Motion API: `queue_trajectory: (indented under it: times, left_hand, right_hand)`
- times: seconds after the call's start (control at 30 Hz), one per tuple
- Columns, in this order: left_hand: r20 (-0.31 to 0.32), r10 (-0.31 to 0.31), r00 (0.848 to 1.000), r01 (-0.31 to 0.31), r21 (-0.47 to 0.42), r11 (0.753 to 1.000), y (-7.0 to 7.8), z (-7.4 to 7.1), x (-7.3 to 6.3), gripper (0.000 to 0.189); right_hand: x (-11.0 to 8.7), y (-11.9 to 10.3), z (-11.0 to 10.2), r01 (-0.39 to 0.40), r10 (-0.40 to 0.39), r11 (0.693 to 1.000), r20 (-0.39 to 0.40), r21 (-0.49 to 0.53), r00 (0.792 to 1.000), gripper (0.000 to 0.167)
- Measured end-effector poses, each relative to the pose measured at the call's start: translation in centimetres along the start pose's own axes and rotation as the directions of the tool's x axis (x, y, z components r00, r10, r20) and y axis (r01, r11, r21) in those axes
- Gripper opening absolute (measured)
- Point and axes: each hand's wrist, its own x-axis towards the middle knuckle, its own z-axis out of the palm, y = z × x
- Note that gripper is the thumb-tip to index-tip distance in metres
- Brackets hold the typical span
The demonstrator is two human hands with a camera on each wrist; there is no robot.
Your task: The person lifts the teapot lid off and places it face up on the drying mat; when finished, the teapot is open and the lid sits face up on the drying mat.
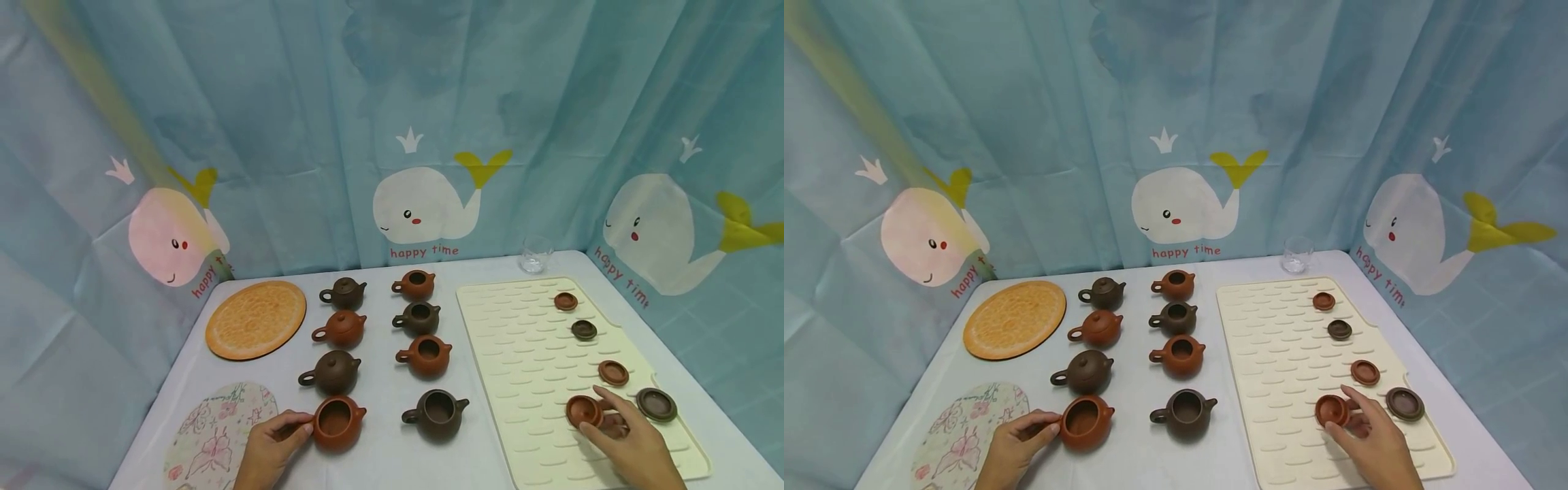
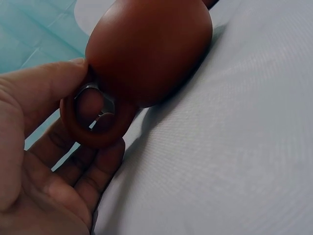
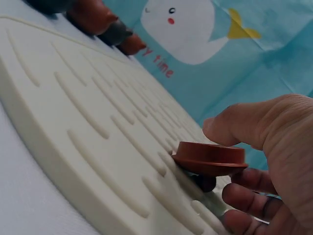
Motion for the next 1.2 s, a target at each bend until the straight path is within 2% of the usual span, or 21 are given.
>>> queue_trajectory:
  times: [0.3,0.53,0.73,0.9,1.0,1.1,1.2]
  left_hand:
    - [-0.015,-0.074,0.997,0.074,0.033,0.997,0.3,-0.1,0.0,0.013]
    - [-0.019,-0.091,0.996,0.092,0.044,0.995,0.8,-0.3,0.4,0.012]
    - [-0.007,-0.05,0.999,0.05,0.057,0.997,1.4,-0.5,0.8,0.014]
    - [0.006,0.006,1.0,-0.006,0.027,1.0,2.3,-1.0,1.0,0.017]
    - [0.001,0.039,0.999,-0.039,0.027,0.999,2.8,-1.2,1.2,0.018]
    - [-0.008,0.069,0.998,-0.068,0.038,0.997,3.5,-1.4,1.6,0.017]
    - [-0.016,0.09,0.996,-0.089,0.042,0.995,4.1,-1.4,1.9,0.016]
  right_hand:
    - [-0.4,-1.0,-1.2,0.043,-0.036,0.996,-0.078,0.083,0.996,0.067]
    - [-0.8,-3.0,-2.3,0.161,-0.134,0.976,-0.178,0.148,0.975,0.059]
    - [-1.0,-5.6,-3.7,0.238,-0.198,0.95,-0.198,0.202,0.96,0.056]
    - [-0.8,-7.5,-4.3,0.338,-0.284,0.914,-0.24,0.225,0.928,0.057]
    - [-0.6,-8.5,-4.5,0.362,-0.309,0.911,-0.251,0.199,0.917,0.059]
    - [-0.4,-9.2,-4.7,0.367,-0.318,0.912,-0.247,0.186,0.915,0.062]
    - [-0.3,-9.9,-4.9,0.39,-0.34,0.901,-0.247,0.193,0.908,0.063]
